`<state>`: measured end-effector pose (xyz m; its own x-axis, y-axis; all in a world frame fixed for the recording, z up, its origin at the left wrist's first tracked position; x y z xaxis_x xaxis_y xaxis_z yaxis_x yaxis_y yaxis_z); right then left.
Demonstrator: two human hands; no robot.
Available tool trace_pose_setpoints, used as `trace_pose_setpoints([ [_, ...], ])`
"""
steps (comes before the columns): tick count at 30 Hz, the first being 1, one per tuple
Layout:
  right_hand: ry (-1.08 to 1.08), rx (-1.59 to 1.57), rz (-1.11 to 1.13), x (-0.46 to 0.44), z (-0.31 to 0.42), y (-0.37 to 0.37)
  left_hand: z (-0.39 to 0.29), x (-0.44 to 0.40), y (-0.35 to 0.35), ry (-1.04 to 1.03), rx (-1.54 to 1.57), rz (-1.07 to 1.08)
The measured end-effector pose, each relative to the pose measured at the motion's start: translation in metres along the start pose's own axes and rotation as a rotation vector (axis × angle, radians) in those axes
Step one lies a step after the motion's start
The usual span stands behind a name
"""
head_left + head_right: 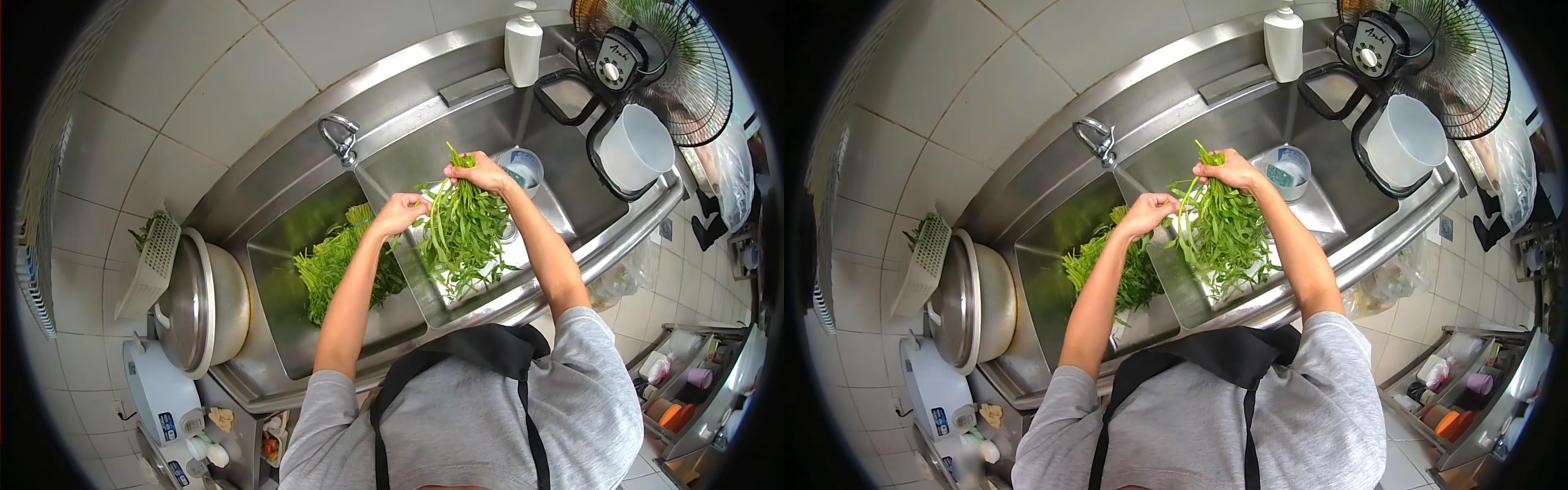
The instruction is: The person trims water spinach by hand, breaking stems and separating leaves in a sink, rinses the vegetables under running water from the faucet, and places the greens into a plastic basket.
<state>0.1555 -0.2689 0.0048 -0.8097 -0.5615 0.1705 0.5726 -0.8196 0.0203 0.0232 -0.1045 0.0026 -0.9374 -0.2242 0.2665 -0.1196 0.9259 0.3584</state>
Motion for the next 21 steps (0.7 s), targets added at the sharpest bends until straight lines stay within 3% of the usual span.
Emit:
trace_pose_setpoints([
  [3,0.03,0.043,-0.027,0.001,0.002,-0.004,0.007,0.002,-0.008,0.264,0.029,-0.22],
  [4,0.045,0.07,-0.029,0.0,0.001,-0.005,0.012,0.002,-0.012,0.16,0.001,-0.233],
  [8,0.08,0.15,-0.063,-0.002,-0.002,-0.002,0.013,0.001,-0.015,0.079,0.151,-0.319],
  [11,0.088,0.125,-0.067,-0.004,-0.003,-0.002,-0.006,0.004,-0.011,0.032,0.07,-0.221],
  [12,0.089,0.131,-0.069,-0.004,-0.004,-0.002,0.005,-0.004,-0.012,-0.091,0.059,-0.214],
  [15,0.096,0.152,-0.09,-0.001,-0.001,-0.005,0.0,-0.007,-0.009,-0.091,-0.161,-0.239],
  [18,0.131,0.181,-0.196,0.005,-0.004,-0.013,-0.013,-0.001,-0.01,0.061,-0.077,-0.467],
  [21,0.203,0.213,-0.32,0.013,-0.006,-0.023,0.04,-0.021,-0.015,0.2,0.234,-0.704],
])
Point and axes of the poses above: each hand's wrist, its own x-axis away from the middle knuckle, its own y-axis out of the back of the hand, z = x × y, the point moved 2 cm from there along -x, towards the middle knuckle, and after that the axes turned 15 degrees about -z, right-handed, at the moved point
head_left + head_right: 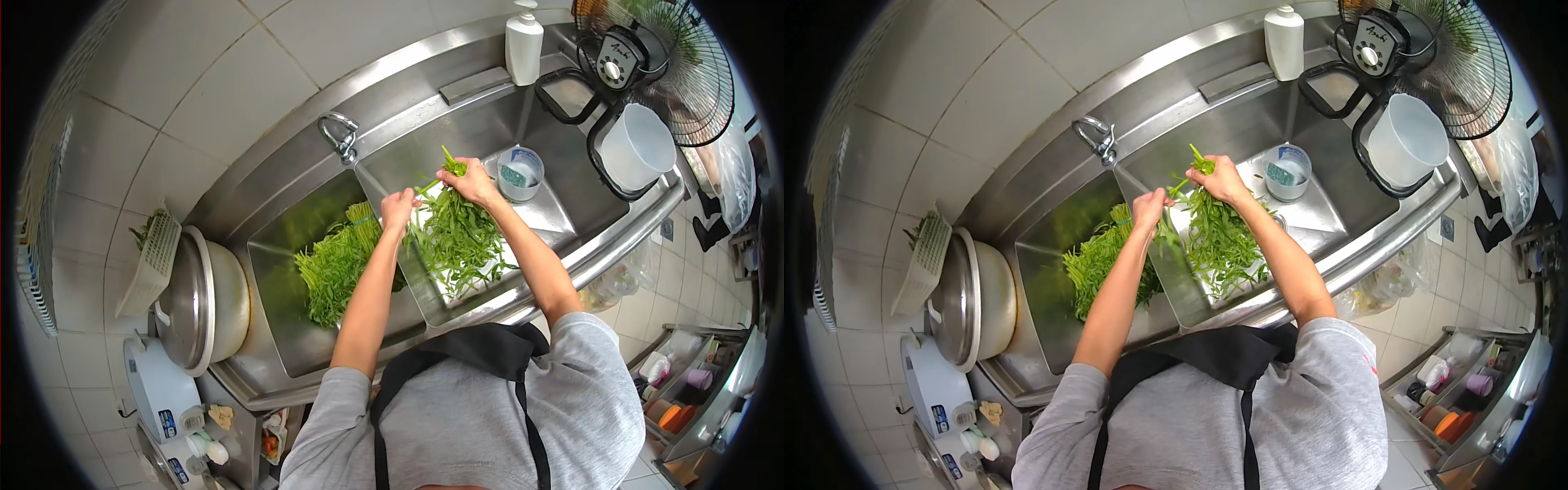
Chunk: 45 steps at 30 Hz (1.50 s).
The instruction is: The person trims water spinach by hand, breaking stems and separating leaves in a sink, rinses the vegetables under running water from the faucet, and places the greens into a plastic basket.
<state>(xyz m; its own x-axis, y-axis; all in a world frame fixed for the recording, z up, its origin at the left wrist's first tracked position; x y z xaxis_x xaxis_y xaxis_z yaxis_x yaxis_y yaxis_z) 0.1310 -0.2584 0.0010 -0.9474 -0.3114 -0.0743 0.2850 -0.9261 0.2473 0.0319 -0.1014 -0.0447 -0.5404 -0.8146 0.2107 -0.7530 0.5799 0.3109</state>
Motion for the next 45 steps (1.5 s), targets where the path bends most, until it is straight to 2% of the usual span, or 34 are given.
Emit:
trace_pose_setpoints([
  [1,0.021,0.031,0.023,0.002,0.001,0.003,0.036,-0.023,0.0,0.004,-0.056,-0.033],
  [4,-0.132,-0.127,0.281,0.008,-0.013,0.01,0.026,-0.001,0.02,-0.003,0.017,0.099],
  [5,-0.199,-0.266,0.38,0.003,-0.025,0.009,0.028,-0.002,0.024,0.008,-0.013,0.182],
  [8,-0.455,-0.578,0.521,0.002,-0.04,0.024,0.033,-0.005,0.034,-0.206,-0.119,0.152],
  [12,-0.477,-0.702,0.601,0.006,-0.045,0.03,0.021,0.004,0.032,0.08,0.165,0.175],
  [15,-0.502,-0.752,0.639,0.014,-0.033,0.027,0.007,0.01,0.014,-0.387,0.002,0.037],
  [17,-0.541,-0.786,0.66,0.018,-0.027,0.021,-0.029,0.049,0.008,-0.365,-0.213,0.198],
  [18,-0.52,-0.742,0.672,0.019,-0.024,0.018,-0.043,0.059,0.004,-0.362,-0.437,0.267],
  [20,-0.478,-0.657,0.688,0.023,-0.018,0.013,-0.051,0.07,-0.005,-0.597,-0.513,0.214],
  [21,-0.462,-0.605,0.638,0.024,-0.014,0.012,-0.041,0.062,-0.01,-0.576,-0.434,0.259],
  [24,-0.428,-0.559,0.613,0.022,-0.015,0.01,-0.038,0.051,-0.005,-0.553,-0.426,0.208],
  [25,-0.364,-0.525,0.576,0.019,-0.017,0.01,-0.038,0.045,-0.001,-0.465,-0.471,0.223],
  [28,-0.306,-0.38,0.512,0.011,-0.024,0.013,-0.031,0.025,0.006,-0.369,-0.284,0.301],
  [29,-0.289,-0.367,0.485,0.01,-0.023,0.015,-0.028,0.019,0.007,-0.359,-0.135,0.314],
  [32,-0.333,-0.305,0.412,0.003,-0.023,0.025,-0.031,0.007,0.021,-0.328,0.017,0.209],
  [37,-0.369,-0.521,0.282,-0.007,-0.043,0.049,-0.053,-0.003,0.043,-0.293,0.077,0.083],
  [40,-0.382,-0.449,0.232,-0.006,-0.054,0.058,-0.055,-0.009,0.051,-0.205,0.08,0.153],
  [45,-0.268,-0.201,0.236,-0.012,-0.038,0.05,-0.061,0.005,0.05,0.083,0.177,0.513],
])
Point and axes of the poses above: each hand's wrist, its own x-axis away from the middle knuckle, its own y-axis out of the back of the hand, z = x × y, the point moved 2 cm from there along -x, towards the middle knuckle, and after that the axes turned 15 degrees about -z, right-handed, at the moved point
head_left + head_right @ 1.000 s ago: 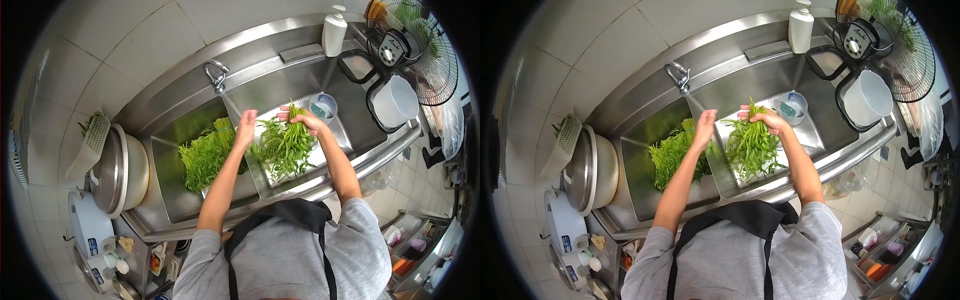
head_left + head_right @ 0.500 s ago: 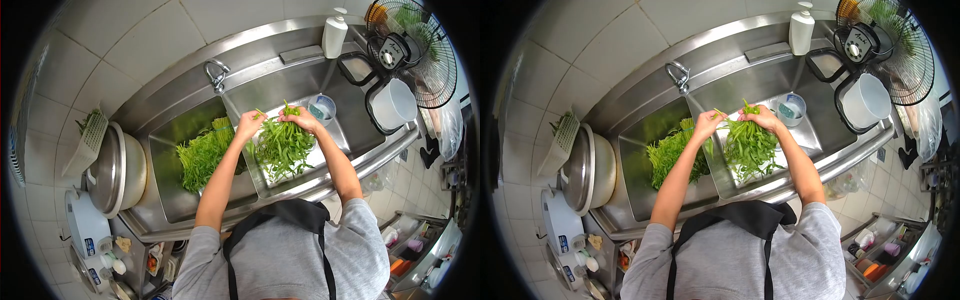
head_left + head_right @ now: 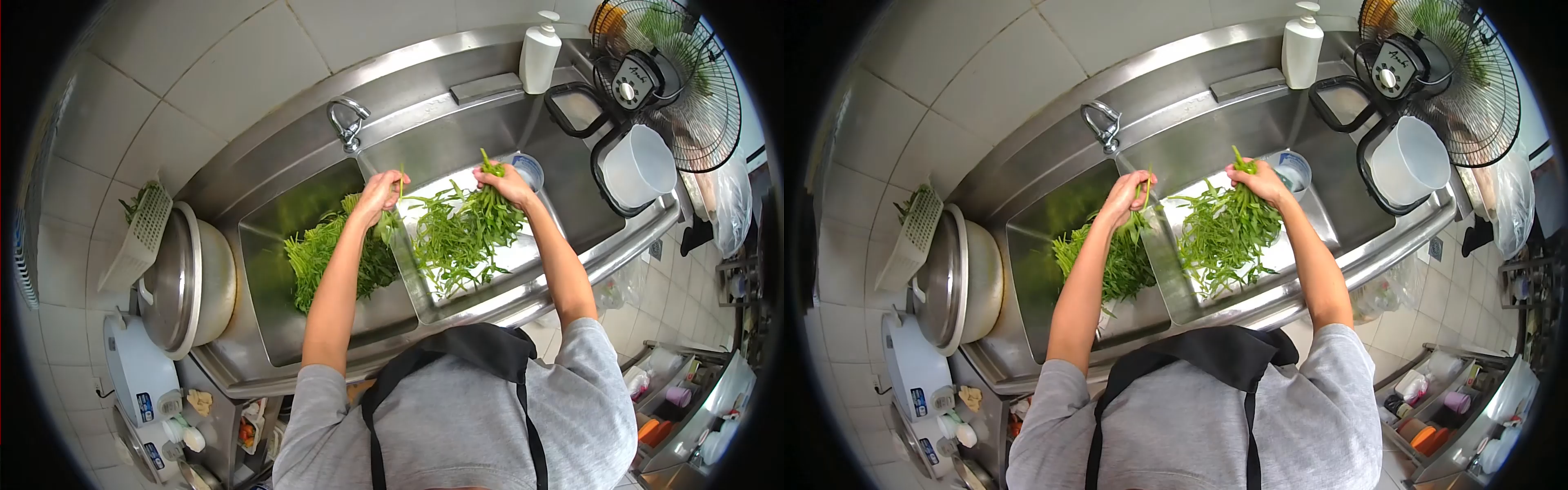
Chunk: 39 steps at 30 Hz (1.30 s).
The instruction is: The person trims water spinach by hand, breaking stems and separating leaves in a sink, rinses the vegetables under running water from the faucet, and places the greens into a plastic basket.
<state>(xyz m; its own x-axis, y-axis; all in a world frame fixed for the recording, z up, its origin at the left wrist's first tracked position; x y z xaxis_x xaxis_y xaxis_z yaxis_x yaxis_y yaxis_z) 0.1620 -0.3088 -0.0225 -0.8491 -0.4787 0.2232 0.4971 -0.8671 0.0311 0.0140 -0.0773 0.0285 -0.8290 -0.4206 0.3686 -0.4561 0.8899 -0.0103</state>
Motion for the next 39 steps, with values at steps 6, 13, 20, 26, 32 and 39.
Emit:
trace_pose_setpoints([
  [6,0.158,0.104,0.205,0.014,0.058,-0.056,0.009,0.004,-0.02,0.167,0.117,0.242],
  [13,0.169,0.053,0.311,0.005,0.055,-0.081,0.016,0.005,-0.02,0.245,0.244,0.319],
  [20,0.034,0.065,0.286,0.004,0.053,-0.071,0.019,0.015,-0.024,0.262,0.25,0.334],
  [26,0.042,0.103,0.247,0.0,0.05,-0.064,0.015,0.013,-0.024,0.272,0.249,0.362],
  [32,0.035,0.098,0.24,-0.002,0.047,-0.062,0.014,0.01,-0.027,0.291,0.216,0.321],
  [39,0.327,0.428,0.13,0.011,0.053,-0.069,0.026,-0.002,-0.027,0.132,-0.239,-0.232],
])
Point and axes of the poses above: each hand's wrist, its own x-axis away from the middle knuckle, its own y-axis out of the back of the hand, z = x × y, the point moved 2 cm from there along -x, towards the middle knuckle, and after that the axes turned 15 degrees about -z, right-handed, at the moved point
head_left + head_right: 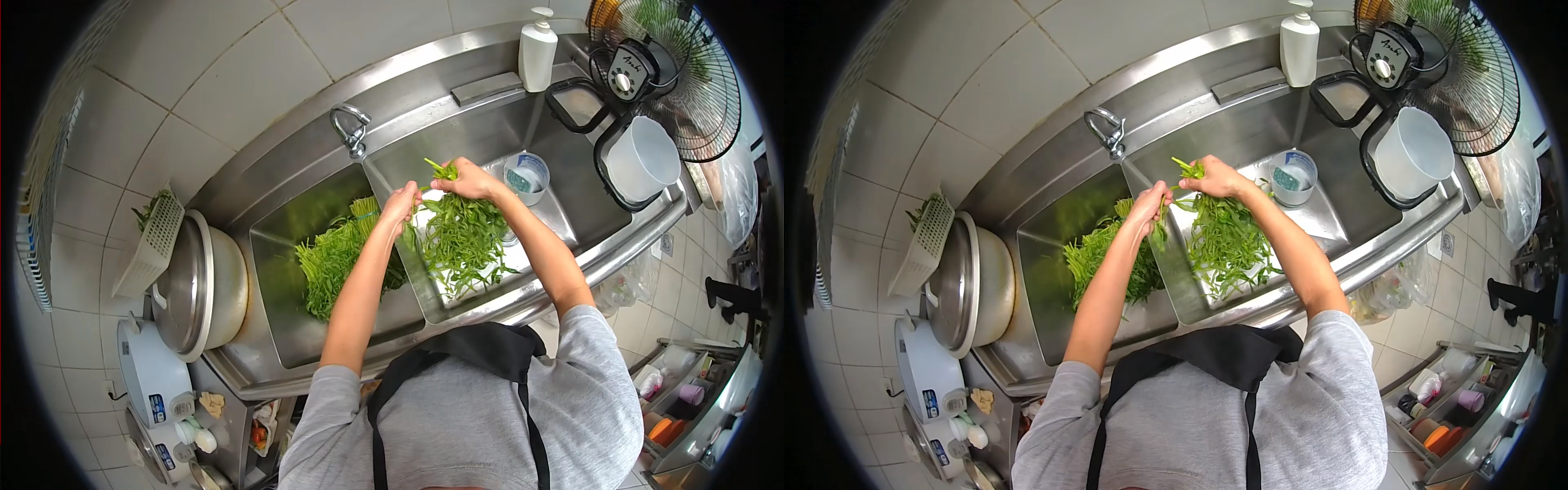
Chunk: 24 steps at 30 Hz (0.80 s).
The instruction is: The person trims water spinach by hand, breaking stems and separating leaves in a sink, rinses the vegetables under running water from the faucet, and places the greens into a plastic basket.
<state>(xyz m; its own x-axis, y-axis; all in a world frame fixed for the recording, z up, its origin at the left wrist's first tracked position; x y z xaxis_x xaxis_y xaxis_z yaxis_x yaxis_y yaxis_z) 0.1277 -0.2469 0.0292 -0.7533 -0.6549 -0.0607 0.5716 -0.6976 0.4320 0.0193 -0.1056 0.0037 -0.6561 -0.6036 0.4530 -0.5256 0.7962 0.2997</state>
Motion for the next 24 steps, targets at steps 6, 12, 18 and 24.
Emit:
trace_pose_setpoints([
  [6,-0.217,-0.131,0.25,-0.006,-0.013,0.005,0.029,-0.021,0.017,-0.013,0.265,0.011],
  [12,-0.433,-0.886,0.339,-0.003,-0.05,0.017,0.04,-0.031,0.03,-0.114,0.387,-0.029],
  [18,-0.37,-0.955,0.353,0.004,-0.038,0.013,-0.011,0.016,-0.009,-0.674,-0.094,-0.042],
  [24,-0.269,-0.875,0.293,0.005,-0.019,0.003,-0.028,0.024,-0.021,-0.598,-0.468,-0.036],
])
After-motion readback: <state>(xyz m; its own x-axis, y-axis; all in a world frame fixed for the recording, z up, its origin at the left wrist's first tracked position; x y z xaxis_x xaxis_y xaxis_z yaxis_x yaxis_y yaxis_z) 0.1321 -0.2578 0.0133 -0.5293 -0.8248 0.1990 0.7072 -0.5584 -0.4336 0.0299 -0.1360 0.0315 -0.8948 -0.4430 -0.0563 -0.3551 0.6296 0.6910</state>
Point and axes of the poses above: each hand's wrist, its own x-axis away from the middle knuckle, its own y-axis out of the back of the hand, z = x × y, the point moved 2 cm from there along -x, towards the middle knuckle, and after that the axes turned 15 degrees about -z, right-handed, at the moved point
